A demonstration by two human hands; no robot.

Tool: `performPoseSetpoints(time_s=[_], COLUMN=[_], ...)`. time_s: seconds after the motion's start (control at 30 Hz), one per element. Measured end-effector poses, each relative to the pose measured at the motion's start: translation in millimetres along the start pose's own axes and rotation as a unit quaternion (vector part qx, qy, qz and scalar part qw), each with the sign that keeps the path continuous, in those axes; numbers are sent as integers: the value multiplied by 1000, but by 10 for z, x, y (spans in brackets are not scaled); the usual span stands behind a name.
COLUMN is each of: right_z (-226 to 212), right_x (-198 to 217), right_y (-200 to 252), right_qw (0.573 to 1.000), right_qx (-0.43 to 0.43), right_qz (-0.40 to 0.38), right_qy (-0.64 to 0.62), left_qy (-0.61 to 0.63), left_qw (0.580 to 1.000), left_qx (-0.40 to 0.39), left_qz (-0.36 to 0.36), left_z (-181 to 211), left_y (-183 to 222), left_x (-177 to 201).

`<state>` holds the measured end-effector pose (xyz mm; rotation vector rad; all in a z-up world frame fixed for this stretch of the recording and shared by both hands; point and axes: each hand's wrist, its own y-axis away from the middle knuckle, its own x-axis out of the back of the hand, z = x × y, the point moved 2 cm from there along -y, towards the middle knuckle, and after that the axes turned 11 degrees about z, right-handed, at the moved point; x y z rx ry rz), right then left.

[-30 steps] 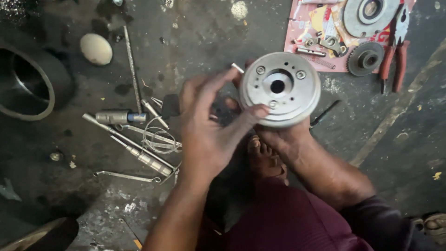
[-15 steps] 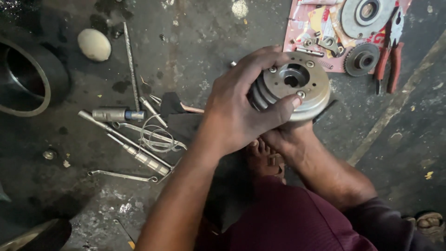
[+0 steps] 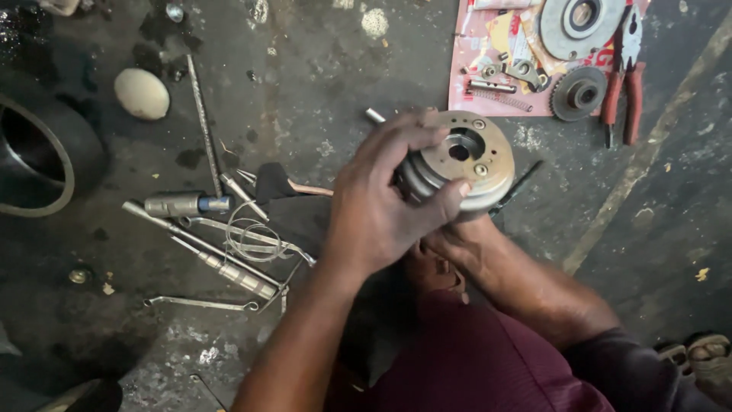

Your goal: Repairing and assembling motorcycle engine components, specifically focusing on the magneto flywheel.

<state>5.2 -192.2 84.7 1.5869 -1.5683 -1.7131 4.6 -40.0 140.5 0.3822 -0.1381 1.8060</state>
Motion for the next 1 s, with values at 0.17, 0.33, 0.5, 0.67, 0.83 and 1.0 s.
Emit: performPoseSetpoints(time_s=[0.17, 0.33, 0.5, 0.67, 0.83, 1.0], right_z=[-73, -165, -237, -176, 36, 606], right_x=[151, 553, 886, 861, 708, 586], right_y=[39, 7, -33, -107, -226, -34], right_qw=[997, 974, 926, 938, 934, 965], right_qx=[-7, -20, -30, 6, 54, 51], right_qz=[0, 10, 18, -98, -220, -208], right_qy=[82, 228, 375, 334, 278, 150], left_qy=[-42, -54, -91, -64, -39, -175], left_qw=[997, 984, 962, 960, 978, 981], left_qx=[-67, -166, -257, -272, -201, -8], left_qz=[26, 34, 9, 18, 36, -88], left_z=[285, 665, 775, 753, 772, 503], left_y=[152, 266, 317, 331, 311, 288], left_x=[-19, -19, 8, 59, 229, 396])
